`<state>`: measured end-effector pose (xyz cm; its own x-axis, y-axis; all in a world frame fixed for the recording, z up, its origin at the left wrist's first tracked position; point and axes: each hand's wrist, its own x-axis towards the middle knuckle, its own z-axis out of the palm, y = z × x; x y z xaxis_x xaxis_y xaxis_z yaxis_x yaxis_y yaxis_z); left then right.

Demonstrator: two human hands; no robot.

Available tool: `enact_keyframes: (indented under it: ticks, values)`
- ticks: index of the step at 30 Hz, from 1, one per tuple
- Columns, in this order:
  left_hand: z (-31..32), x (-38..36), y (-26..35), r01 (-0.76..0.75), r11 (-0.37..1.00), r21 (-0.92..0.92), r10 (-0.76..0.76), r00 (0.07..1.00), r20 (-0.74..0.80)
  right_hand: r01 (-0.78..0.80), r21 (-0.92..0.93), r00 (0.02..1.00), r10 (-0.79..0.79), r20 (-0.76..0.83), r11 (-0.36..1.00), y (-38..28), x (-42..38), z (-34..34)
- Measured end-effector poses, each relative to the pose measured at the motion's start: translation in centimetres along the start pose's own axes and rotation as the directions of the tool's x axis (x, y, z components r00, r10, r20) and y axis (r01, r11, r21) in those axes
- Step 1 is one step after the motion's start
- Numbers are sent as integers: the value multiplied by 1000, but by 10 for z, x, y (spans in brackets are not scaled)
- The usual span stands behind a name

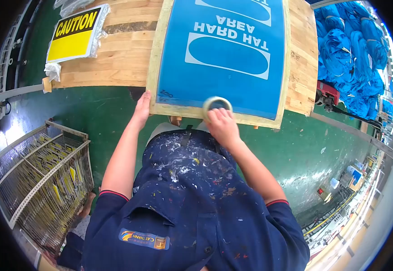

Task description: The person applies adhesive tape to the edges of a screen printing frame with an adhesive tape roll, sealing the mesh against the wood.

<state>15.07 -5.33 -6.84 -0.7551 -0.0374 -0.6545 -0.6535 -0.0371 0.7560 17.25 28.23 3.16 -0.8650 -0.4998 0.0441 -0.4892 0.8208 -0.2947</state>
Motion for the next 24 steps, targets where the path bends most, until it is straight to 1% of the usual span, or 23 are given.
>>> enact_keyframes:
  ticks: [1,2,3,5,6,7,9,10,12,13,14,15,17,18,19,21,23,24]
  values:
    - [5,-12,16,60,997,-44,-59,998,24,11,17,1000,-11,20,1000,-16,16,7]
    - [6,-21,27,123,989,-84,-119,991,52,89,61,995,-91,30,994,-36,38,14]
    - [3,-23,30,133,980,-146,-118,987,109,165,107,985,-170,38,981,-59,59,24]
    - [-5,-23,36,158,951,-266,-101,972,214,252,152,967,-256,9,956,-108,92,49]
    - [-19,-14,24,201,922,-331,-89,942,324,267,149,963,-270,-3,952,-133,107,63]
    - [-32,-19,31,318,848,-424,-118,893,433,284,149,959,-284,-17,947,-148,117,69]
    - [-29,-32,40,226,776,-588,-3,935,355,302,174,953,-303,-25,937,-149,121,70]
    - [-28,-28,35,195,804,-561,-3,946,324,304,188,952,-305,-25,934,-149,120,70]
    - [-18,-18,19,137,850,-508,4,964,266,230,185,971,-237,15,955,-135,105,58]
    - [-7,-19,24,130,876,-464,-59,984,165,193,179,978,-203,39,965,-121,94,50]
    - [-3,-8,11,-22,975,-222,33,998,46,132,166,990,-137,21,977,-106,82,43]
    - [1,3,-4,-152,987,53,154,987,-42,67,155,998,-68,3,986,-89,66,36]
    - [13,-5,9,-212,963,164,238,959,-156,-125,93,989,131,-61,988,-49,31,17]
    - [21,-6,16,-242,945,221,289,934,-211,-225,62,973,227,-33,972,-23,12,8]
    - [24,-4,15,-249,938,241,302,928,-217,-326,30,945,326,-5,945,1,-9,0]
    - [19,1,9,-259,922,286,330,914,-235,-419,-1,897,414,-154,908,45,-44,-16]
    - [19,3,6,-269,925,266,331,916,-225,-552,39,819,550,-161,833,92,-71,-24]
    - [20,2,8,-264,927,268,327,917,-228,-622,61,760,620,-194,781,114,-84,-28]
